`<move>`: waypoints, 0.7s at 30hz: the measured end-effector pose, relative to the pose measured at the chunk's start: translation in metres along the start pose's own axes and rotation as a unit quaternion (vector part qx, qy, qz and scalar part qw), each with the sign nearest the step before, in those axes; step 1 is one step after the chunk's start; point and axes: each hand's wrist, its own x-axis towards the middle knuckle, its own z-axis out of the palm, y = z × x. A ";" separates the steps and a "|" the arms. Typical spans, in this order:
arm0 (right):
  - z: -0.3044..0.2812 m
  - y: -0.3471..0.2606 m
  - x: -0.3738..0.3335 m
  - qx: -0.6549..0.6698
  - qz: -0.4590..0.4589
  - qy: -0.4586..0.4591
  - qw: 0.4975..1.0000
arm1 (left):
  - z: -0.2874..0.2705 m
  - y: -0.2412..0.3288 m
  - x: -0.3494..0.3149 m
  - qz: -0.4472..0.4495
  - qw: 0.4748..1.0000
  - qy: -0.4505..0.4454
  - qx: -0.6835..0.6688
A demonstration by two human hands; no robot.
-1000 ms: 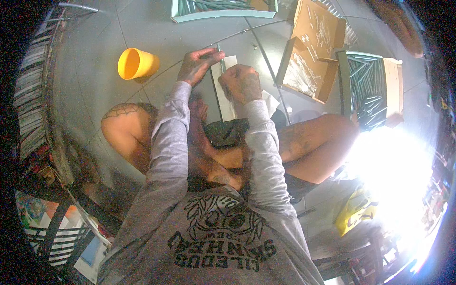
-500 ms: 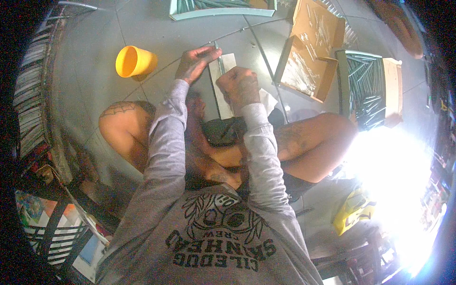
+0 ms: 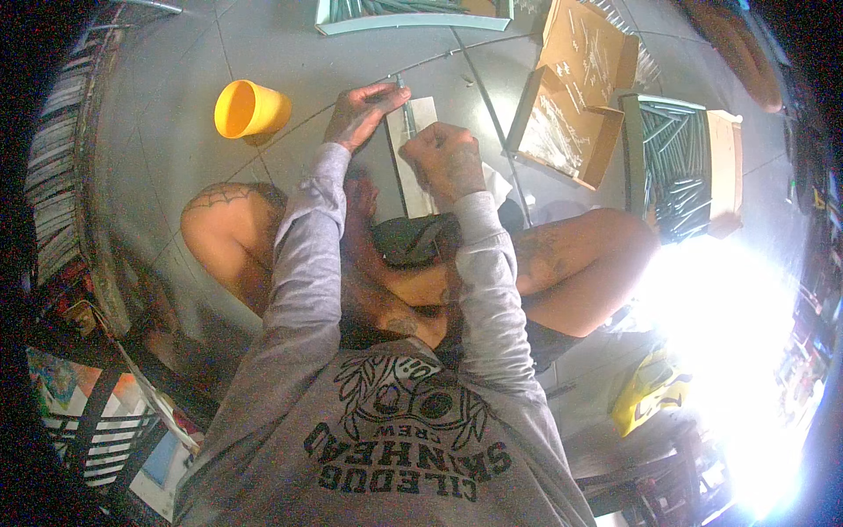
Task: The person assembles small components by hand while sitting on the floor. They pick up a thin metal needle and carefully fit a small plastic piece onto it, then place the assembled item aside.
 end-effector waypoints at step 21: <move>0.001 -0.001 -0.005 0.045 0.003 -0.004 0.999 | 0.006 0.000 0.006 -0.005 0.999 0.009 -0.047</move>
